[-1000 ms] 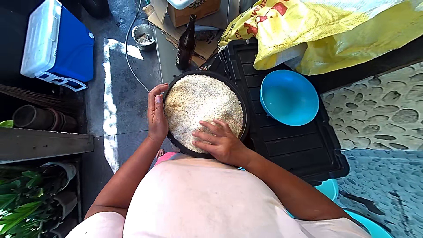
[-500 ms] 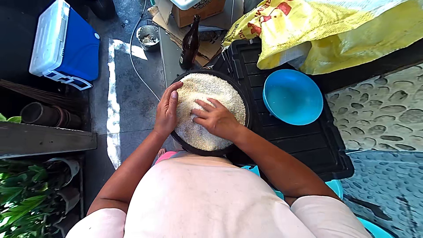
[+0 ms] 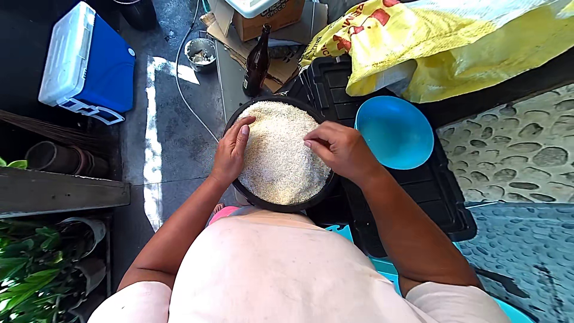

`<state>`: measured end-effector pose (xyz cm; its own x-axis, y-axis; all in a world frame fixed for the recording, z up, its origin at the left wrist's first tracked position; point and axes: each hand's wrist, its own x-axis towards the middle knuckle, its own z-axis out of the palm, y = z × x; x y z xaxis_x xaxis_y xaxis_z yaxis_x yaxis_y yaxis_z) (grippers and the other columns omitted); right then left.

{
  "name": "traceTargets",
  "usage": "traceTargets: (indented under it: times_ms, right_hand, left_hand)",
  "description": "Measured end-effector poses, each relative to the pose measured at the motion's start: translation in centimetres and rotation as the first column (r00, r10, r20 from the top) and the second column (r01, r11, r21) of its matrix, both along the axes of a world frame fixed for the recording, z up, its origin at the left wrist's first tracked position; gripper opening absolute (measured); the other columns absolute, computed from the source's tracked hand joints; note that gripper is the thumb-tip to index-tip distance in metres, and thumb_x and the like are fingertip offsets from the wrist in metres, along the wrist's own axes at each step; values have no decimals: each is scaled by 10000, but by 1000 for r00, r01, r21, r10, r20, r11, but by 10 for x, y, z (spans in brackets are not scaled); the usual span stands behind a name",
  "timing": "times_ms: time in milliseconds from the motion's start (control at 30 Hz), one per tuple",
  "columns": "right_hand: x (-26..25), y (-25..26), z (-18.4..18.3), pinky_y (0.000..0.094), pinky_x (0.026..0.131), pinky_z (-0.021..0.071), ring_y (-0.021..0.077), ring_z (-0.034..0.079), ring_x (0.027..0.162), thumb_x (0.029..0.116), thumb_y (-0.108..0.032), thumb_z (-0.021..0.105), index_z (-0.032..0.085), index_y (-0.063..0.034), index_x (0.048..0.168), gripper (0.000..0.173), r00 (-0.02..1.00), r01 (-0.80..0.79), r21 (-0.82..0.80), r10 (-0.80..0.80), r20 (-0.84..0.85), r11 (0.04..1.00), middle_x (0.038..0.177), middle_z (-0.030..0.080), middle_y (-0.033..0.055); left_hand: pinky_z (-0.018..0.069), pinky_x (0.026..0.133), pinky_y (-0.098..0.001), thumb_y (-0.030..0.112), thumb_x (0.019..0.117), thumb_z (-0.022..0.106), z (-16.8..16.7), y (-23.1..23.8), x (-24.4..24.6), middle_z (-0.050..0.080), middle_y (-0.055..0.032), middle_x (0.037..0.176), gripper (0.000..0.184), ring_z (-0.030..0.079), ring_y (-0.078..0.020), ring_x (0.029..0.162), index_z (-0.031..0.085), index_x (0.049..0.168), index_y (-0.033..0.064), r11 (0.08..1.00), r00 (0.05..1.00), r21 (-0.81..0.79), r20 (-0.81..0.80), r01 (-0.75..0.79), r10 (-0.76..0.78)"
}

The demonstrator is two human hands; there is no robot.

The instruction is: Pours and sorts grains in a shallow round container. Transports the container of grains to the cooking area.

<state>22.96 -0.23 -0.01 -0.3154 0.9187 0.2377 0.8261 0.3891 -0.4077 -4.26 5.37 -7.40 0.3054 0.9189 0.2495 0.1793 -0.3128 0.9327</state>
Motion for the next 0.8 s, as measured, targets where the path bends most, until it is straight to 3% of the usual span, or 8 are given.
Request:
traceTargets:
  times_ms: [133,267,333,500,533,633,700,800]
  right_hand:
    - [-1,-30,0,388,714,604,178,692,757,1028,-254,591,745,-64,1056,246,996,88,-186,-83,32,979,907,720,78]
    - [-9,-40,-19,484,920,588,266,732,1005,1029,-371,613,658,-16,1313,457,982,175,-412,-190,6,894,1129,732,157]
    - [-15,-36,-25,525,960,555,309,713,1057,1014,-449,625,596,-3,1392,585,972,200,-505,-236,-9,840,1171,715,194]
    - [-30,-15,-35,591,884,533,368,683,1016,949,-544,681,551,-4,1344,682,943,213,-660,-329,-54,720,1080,688,231]
    - [-32,-11,-39,583,883,533,356,677,1015,922,-542,718,543,-7,1313,685,933,206,-682,-350,-79,702,1068,678,225]
    - [-39,-2,-48,592,941,513,375,644,1116,859,-455,822,452,2,1379,785,888,183,-739,-432,-159,648,1188,638,257]
    - [-45,0,-51,603,1049,465,406,569,1277,819,-360,879,295,11,1528,991,852,161,-761,-478,-215,629,1371,559,294]
    - [-49,0,-59,588,1070,462,404,543,1318,733,-208,939,184,4,1574,1150,789,127,-747,-523,-323,653,1418,522,302]
  left_hand:
    - [360,1211,-412,367,1127,258,2,-1,2,573,-87,1486,538,486,-165,1425,590,1425,66,1000,996,0,-91,20,-20]
    - [423,1145,-441,374,1128,294,11,-2,3,621,-111,1420,513,579,-190,1325,556,1464,89,996,968,-51,-233,78,-88]
    - [424,1145,-461,367,1126,312,14,0,4,609,-127,1435,507,582,-211,1330,514,1497,86,989,947,-83,-289,123,-141]
    - [400,1169,-466,344,1126,344,17,7,17,525,-147,1520,511,536,-236,1381,420,1558,82,952,912,-212,-300,222,-280]
    - [385,1183,-466,356,1125,346,16,9,20,500,-139,1543,515,510,-233,1404,412,1563,91,942,910,-242,-290,232,-298]
    - [322,1221,-476,395,1121,340,15,15,30,419,-118,1608,539,411,-224,1480,388,1580,116,908,912,-337,-234,250,-338]
    - [332,1212,-477,427,1118,335,13,17,35,408,-101,1617,548,415,-208,1475,372,1588,148,884,922,-392,-177,254,-344]
    - [362,1193,-453,441,1113,338,8,18,42,436,-74,1595,540,443,-171,1444,382,1575,165,841,945,-467,-35,272,-325]
